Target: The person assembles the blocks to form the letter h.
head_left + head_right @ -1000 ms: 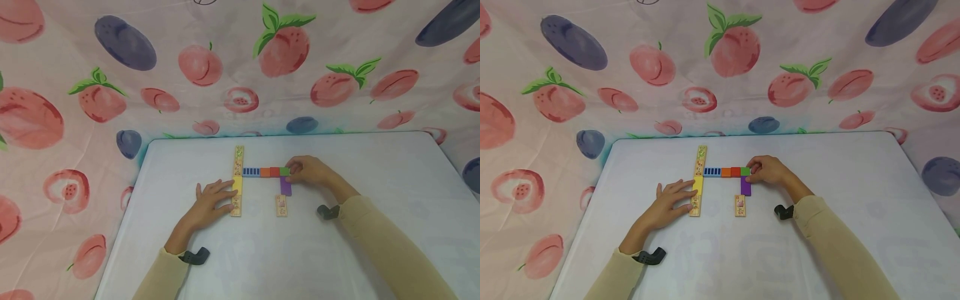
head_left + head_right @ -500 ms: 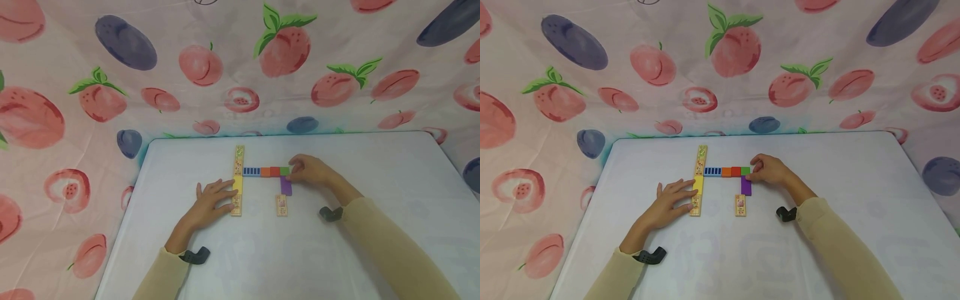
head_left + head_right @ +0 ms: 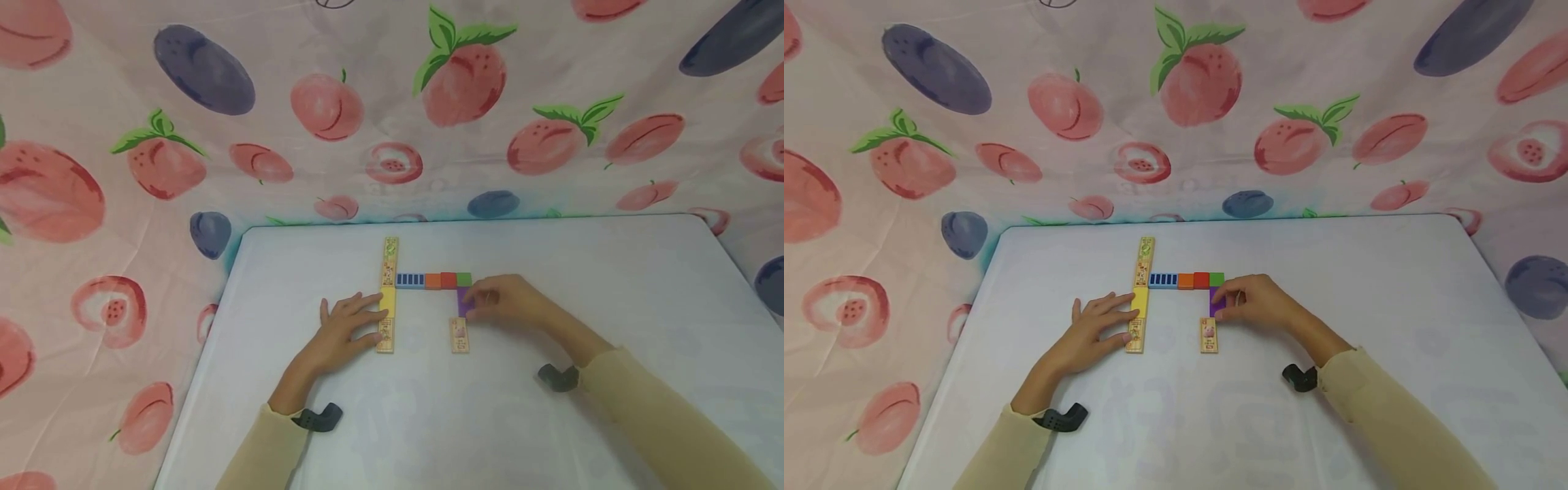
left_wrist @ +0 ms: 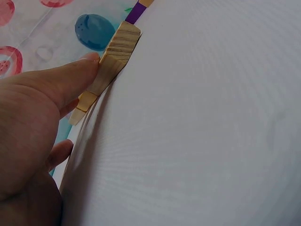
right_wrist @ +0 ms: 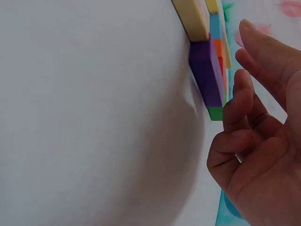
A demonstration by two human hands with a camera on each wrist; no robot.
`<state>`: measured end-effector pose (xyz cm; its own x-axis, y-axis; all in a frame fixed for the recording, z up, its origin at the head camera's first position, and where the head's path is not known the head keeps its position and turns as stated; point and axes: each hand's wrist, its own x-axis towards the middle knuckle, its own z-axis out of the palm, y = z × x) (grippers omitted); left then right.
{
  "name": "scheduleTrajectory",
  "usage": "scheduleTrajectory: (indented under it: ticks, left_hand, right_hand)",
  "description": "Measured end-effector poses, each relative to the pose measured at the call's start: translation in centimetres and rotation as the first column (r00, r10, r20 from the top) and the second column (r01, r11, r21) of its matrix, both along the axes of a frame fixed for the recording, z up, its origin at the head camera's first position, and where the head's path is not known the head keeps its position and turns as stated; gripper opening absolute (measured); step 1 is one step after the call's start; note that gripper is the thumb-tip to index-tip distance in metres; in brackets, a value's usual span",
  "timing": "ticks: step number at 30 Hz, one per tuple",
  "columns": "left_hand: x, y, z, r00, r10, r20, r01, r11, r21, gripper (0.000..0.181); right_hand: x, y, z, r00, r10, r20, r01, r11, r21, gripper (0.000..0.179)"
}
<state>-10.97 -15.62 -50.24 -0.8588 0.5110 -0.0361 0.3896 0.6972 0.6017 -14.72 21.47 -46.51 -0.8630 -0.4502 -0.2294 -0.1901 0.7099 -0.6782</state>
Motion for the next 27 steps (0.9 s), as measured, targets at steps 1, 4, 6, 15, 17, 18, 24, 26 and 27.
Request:
scheduleTrajectory:
  ticks: [1,4,6,15,17,18,24,26,27]
  left_hand:
    - [0.0,0.0,0.0,1.0,0.001,0.001,-0.001,1.0,0.0,0.046]
    - [0.0,0.0,0.0,1.0,0.0,0.001,0.0,1.0,0.004,0.046]
    - [0.0,0.0,0.0,1.0,-0.002,-0.001,0.002,1.0,0.006,0.046]
    - [0.0,0.0,-0.1,1.0,0.002,0.001,-0.002,1.0,0.003,0.047]
    - [0.0,0.0,-0.1,1.0,0.003,0.0,-0.003,1.0,0.001,0.047]
    - [0.0,0.0,-0.2,1.0,0.004,-0.001,-0.004,1.0,0.0,0.047]
    - [0.0,0.0,-0.3,1.0,0.01,-0.012,-0.01,1.0,-0.001,0.046]
    - [0.0,0.0,-0.3,1.0,0.01,-0.013,-0.01,1.0,0.002,0.045]
    - [0.0,0.0,-0.3,1.0,0.009,-0.014,-0.009,1.0,0.003,0.045]
  right_hand:
    - [0.3,-0.1,0.0,1.0,0.015,-0.007,-0.015,1.0,-0.006,0.026]
    - [1.1,-0.2,-0.1,0.999,0.034,0.012,-0.034,0.999,-0.013,0.03]
    - [1.5,-0.4,-0.1,0.998,0.04,0.037,-0.04,0.999,-0.009,0.033]
    - [2.2,-0.8,-0.5,0.998,0.042,0.045,-0.043,0.999,0.033,0.042]
    - [2.3,-0.9,-0.6,0.998,0.042,0.05,-0.044,0.998,0.042,0.043]
    - [2.3,-1.0,-0.6,0.998,0.042,0.052,-0.045,0.998,0.045,0.044]
    - [2.8,-1.2,-0.8,0.998,0.047,0.052,-0.051,0.996,0.073,0.047]
    - [2.9,-1.3,-0.8,0.998,0.042,0.051,-0.047,0.995,0.087,0.048]
    - [2.9,-1.3,-0.8,0.998,0.041,0.05,-0.046,0.995,0.09,0.048]
